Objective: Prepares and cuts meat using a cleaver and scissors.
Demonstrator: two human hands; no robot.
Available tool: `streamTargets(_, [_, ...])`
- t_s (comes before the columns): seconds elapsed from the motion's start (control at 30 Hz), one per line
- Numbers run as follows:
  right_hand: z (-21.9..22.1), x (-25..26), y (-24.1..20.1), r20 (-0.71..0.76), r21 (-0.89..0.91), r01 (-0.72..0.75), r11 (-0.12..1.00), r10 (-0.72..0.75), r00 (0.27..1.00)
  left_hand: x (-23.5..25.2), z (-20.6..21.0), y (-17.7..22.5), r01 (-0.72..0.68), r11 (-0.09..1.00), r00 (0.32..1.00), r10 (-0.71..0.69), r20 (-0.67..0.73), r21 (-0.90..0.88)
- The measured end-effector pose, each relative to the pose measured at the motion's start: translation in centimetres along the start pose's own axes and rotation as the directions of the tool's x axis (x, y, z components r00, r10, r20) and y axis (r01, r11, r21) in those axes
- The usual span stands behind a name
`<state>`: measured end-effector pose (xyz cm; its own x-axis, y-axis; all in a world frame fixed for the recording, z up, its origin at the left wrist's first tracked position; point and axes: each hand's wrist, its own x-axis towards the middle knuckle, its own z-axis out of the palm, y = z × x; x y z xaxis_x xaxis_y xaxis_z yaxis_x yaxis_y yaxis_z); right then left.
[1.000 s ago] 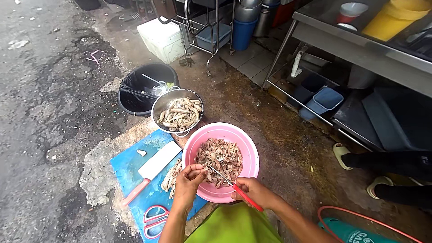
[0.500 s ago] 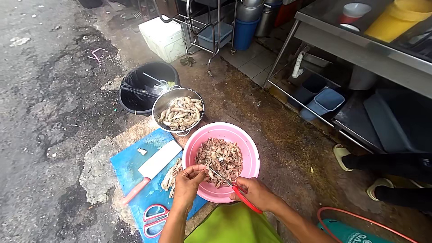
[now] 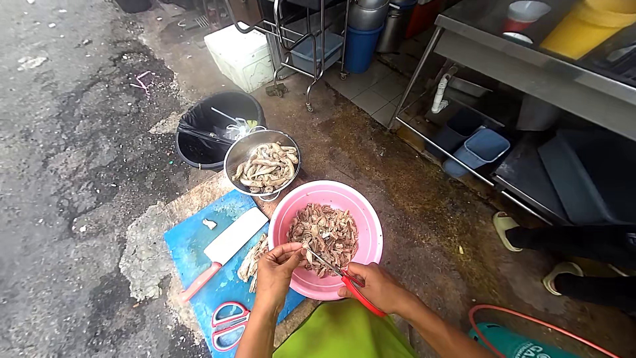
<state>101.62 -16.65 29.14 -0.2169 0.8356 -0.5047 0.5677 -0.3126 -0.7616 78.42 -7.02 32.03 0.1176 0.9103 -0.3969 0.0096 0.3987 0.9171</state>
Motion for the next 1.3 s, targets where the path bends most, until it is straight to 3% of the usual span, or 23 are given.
streamTargets(0.77, [-1.4,-0.4,2.2,0.114,0.022,0.083,0.996,-0.085,0.99,-1.0,1.9,-0.7,-0.054,0.997,0.989,0.044,-0.144,-0.063])
streamTargets(1.13, [-2.5,-0.5,2.3,0.123,-0.081,0.022,0.996,-0.012,0.992,-1.0,2.4,-1.8,-0.003,0.999,0.981,-0.004,-0.192,-0.036])
streamTargets(1.2, [-2.7,-0.6,2.7,0.122,-0.088,-0.029,0.996,0.039,0.992,0.1,2.2,-2.7,-0.02,0.998,0.988,0.03,-0.154,0.064])
streamTargets(1.3, [-2.8,-1.1,2.9,0.105,-0.113,-0.138,0.984,0.15,0.983,2.7,0.7,-2.9,-0.065,0.846,0.998,0.047,0.048,0.529])
